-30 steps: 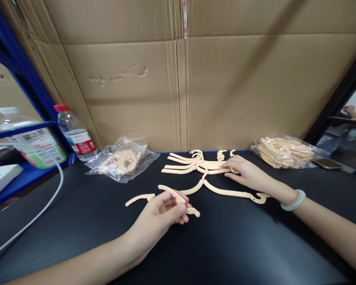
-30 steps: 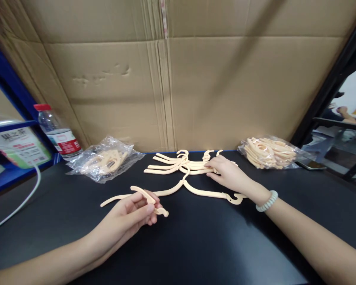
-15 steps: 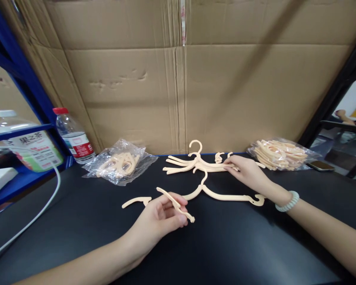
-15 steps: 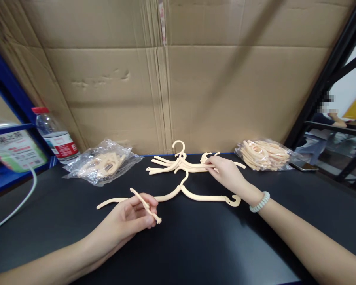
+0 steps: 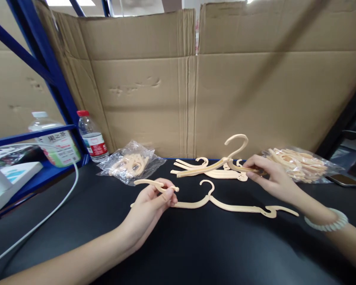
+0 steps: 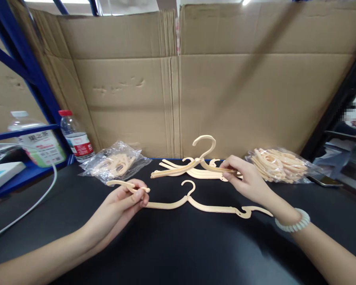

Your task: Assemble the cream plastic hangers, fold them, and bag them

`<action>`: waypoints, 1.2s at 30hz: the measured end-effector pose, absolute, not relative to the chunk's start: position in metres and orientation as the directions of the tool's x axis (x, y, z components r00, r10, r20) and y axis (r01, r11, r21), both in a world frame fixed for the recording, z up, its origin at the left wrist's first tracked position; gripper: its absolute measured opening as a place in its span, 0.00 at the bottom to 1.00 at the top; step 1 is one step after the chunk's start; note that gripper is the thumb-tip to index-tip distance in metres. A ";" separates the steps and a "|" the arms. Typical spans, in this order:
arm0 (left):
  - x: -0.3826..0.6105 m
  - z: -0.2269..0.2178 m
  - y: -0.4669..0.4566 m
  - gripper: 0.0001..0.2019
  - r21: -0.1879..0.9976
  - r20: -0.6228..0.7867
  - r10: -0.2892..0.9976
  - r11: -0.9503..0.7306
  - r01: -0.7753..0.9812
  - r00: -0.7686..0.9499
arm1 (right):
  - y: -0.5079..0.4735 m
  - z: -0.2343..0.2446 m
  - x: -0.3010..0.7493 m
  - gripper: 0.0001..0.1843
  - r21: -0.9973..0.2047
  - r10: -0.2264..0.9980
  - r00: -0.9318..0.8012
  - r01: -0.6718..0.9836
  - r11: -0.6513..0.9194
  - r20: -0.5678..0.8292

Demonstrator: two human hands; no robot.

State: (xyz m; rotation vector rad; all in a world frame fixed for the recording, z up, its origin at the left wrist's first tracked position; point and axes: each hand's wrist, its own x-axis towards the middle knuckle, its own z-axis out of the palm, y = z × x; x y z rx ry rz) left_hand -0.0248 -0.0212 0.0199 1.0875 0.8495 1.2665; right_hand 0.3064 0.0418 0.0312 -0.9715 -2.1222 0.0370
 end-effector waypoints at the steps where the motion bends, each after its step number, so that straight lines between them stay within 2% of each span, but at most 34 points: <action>1: -0.026 0.021 -0.020 0.07 0.943 0.094 0.988 -0.048 -0.329 0.124 | 0.040 0.032 0.306 0.08 -0.329 0.645 -0.413 0.612 0.719 0.643; 13: -0.026 0.028 -0.026 0.04 0.889 0.114 0.967 0.004 -0.459 0.229 | 0.037 0.027 0.305 0.03 -0.301 0.573 -0.485 0.529 0.794 0.661; 20: -0.026 0.029 -0.024 0.05 0.860 0.055 0.969 0.076 -0.505 0.239 | 0.033 0.030 0.302 0.04 -0.251 0.535 -0.484 0.534 0.807 0.693; 36: -0.024 0.029 -0.026 0.08 0.873 -0.040 0.970 0.150 -0.465 0.239 | 0.031 0.035 0.301 0.05 -0.192 0.469 -0.501 0.507 0.840 0.727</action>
